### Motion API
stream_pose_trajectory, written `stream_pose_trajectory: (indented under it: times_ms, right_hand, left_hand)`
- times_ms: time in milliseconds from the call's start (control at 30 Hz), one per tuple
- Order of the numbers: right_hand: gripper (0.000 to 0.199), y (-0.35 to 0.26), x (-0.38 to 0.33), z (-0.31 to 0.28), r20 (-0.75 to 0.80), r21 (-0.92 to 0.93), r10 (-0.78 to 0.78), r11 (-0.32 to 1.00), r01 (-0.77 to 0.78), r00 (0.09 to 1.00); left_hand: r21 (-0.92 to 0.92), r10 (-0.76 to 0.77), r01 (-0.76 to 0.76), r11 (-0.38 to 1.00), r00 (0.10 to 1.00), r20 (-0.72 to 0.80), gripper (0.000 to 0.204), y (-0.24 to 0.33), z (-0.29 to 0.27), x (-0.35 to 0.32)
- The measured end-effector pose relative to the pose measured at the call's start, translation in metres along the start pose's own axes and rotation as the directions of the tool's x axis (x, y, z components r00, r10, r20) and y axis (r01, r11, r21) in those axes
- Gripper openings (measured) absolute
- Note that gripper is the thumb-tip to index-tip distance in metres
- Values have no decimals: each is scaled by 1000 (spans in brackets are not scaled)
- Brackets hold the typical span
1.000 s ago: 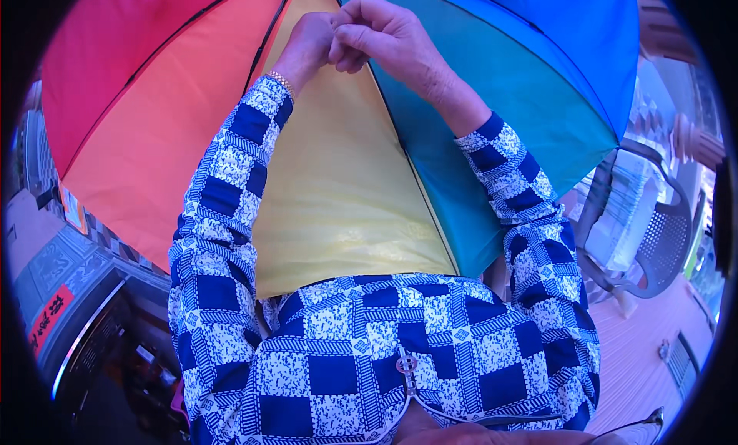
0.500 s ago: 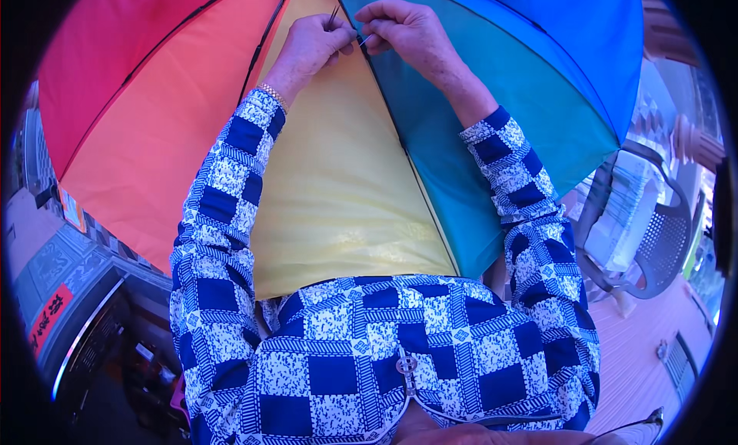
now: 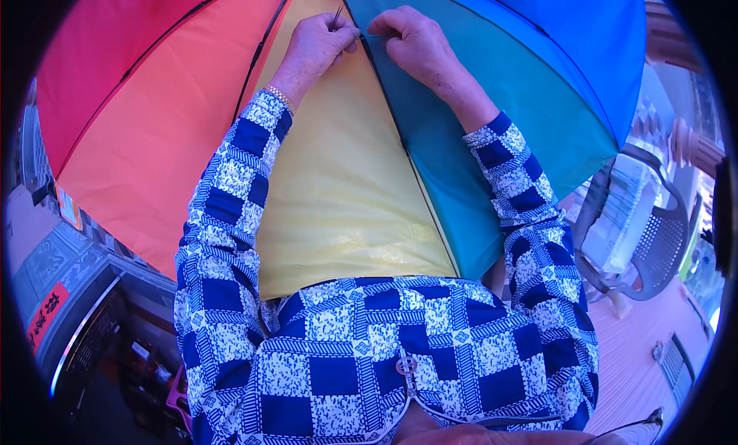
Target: Repairing the ribs of a rainbow umbrella using small hand tools.
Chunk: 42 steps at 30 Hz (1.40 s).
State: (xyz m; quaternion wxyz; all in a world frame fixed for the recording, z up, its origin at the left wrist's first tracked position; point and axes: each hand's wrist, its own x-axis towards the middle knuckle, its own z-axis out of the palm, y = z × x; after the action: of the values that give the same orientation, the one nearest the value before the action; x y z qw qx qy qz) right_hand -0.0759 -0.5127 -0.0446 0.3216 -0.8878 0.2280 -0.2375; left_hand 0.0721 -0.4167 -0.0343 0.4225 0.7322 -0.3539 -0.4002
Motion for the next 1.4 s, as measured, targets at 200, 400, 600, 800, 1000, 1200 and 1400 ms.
stream_pose_trajectory:
  times_ms: [200, 400, 600, 800, 1000, 1200, 1400]
  right_hand:
    - [14, 8, -2, 4, -107, -178, -156, 975, 136, 982]
    - [15, 1, 2, -5, 118, 599, 369, 714, -362, 922]
    - [19, -2, 3, -4, 164, 565, 396, 713, -415, 904]
    - [19, 12, 5, 8, -13, 261, 111, 960, -104, 994]
    - [20, 6, 9, 8, -69, 94, 23, 995, -17, 997]
    - [14, 8, 13, 7, -66, -43, -24, 999, 21, 998]
    - [12, 9, 15, 7, -38, -42, -36, 999, 35, 999]
  left_hand:
    - [-26, 11, -11, 1000, 1000, -11, 15, -3, 4, 4]
    - [-47, -2, 1, 999, 1000, -22, 16, -3, 4, 2]
    - [-52, 62, -65, 997, 997, -46, 16, -7, 3, 1]
    - [-84, 67, -71, 994, 996, -51, 16, -6, 5, -1]
    - [-108, 76, -84, 991, 994, -75, 12, -7, 4, -2]
    - [-97, 64, -70, 993, 996, -65, 16, -2, 4, -3]
    - [-92, 90, -97, 991, 993, -75, 12, -2, 3, -2]
